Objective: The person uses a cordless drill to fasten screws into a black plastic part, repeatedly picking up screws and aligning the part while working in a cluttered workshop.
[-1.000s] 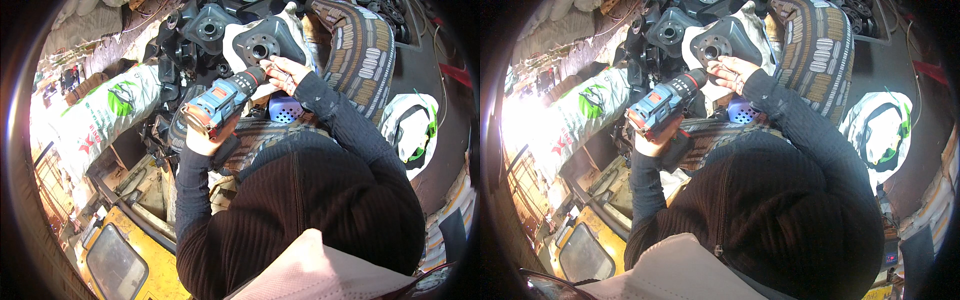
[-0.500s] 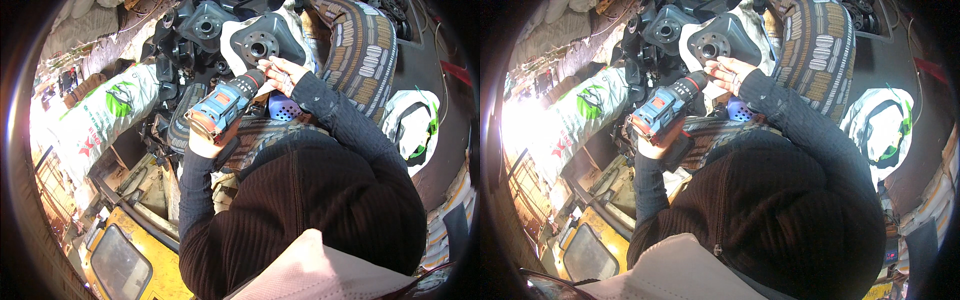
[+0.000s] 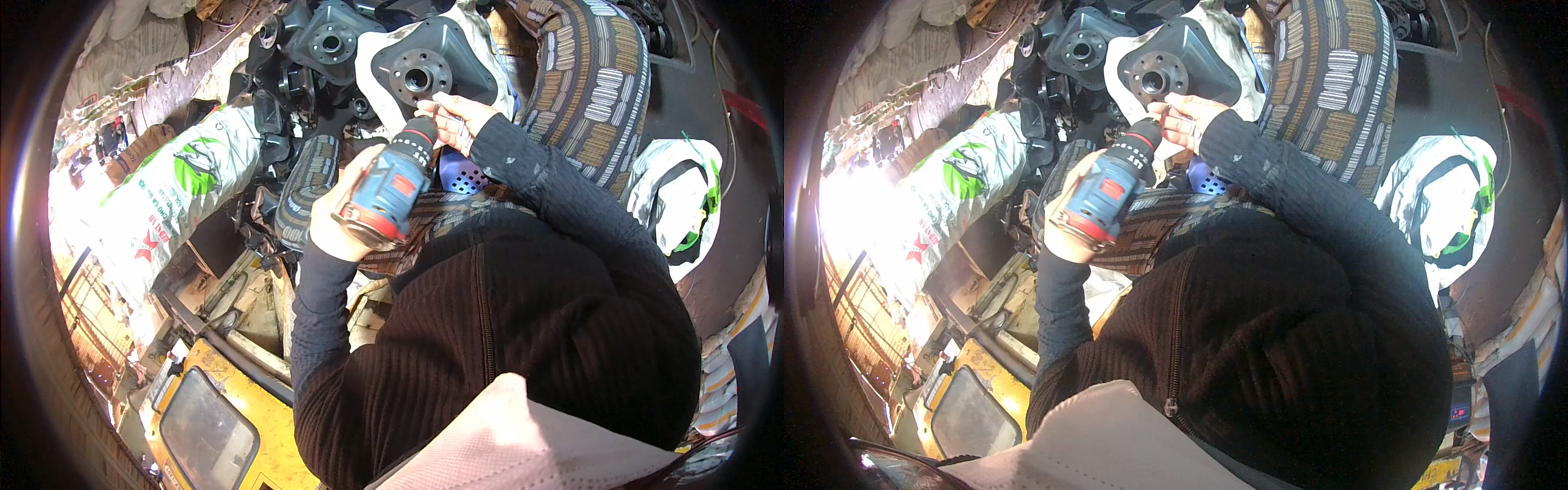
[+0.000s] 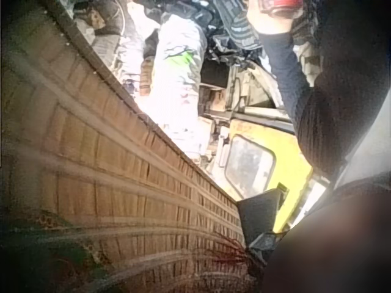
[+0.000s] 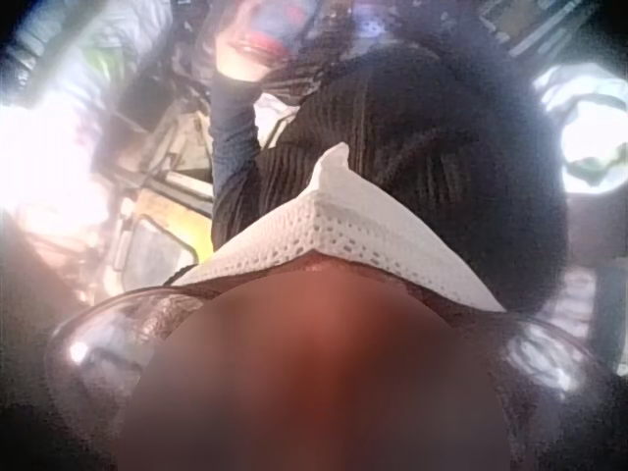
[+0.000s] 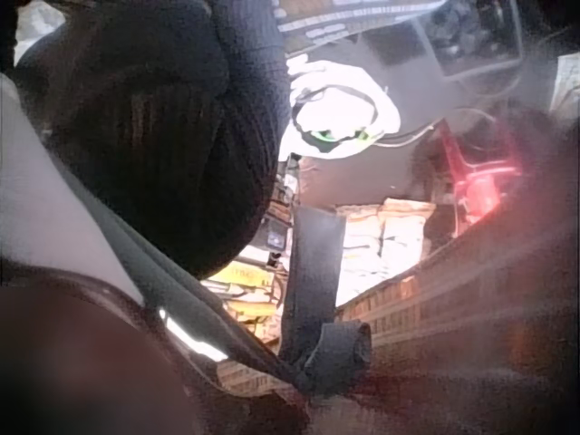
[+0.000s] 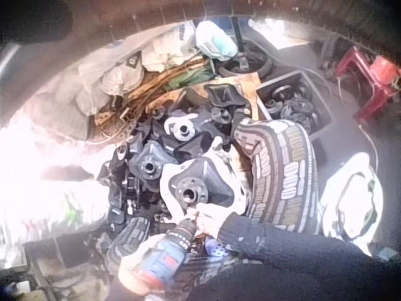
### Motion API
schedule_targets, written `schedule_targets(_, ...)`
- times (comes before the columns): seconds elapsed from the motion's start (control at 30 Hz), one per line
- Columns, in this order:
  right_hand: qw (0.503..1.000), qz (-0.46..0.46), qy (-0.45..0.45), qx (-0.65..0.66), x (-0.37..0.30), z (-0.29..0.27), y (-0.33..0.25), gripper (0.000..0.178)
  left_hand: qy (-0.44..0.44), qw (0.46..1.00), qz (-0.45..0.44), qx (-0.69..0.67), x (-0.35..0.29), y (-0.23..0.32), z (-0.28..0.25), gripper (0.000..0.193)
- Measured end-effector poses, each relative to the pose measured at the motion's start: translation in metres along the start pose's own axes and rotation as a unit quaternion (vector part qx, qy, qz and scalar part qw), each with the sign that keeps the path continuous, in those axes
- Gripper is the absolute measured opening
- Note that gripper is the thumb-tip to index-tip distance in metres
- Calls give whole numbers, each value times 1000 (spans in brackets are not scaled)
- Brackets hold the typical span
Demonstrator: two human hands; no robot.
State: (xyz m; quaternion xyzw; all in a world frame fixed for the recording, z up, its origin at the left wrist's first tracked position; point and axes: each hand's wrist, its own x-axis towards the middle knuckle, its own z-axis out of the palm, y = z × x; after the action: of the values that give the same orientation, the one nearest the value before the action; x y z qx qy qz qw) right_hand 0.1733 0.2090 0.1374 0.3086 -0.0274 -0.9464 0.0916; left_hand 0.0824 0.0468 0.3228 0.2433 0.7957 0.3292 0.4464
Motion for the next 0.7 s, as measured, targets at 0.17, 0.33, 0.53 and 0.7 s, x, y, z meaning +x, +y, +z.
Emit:
schedule_targets(0.17,999,-37,-25,17,-4,-9,0,25,23,996,39,73,13,8,2,42)
schedule_targets(0.33,981,-124,98,-109,-7,-25,5,24,19,980,65,186,34,6,-7,46)
schedule_targets(0.53,954,-138,212,-164,2,-22,8,22,-15,945,20,326,51,4,-24,60)
schedule_targets(0.7,946,-179,198,-181,16,-16,13,27,-49,952,44,300,67,9,-33,66)
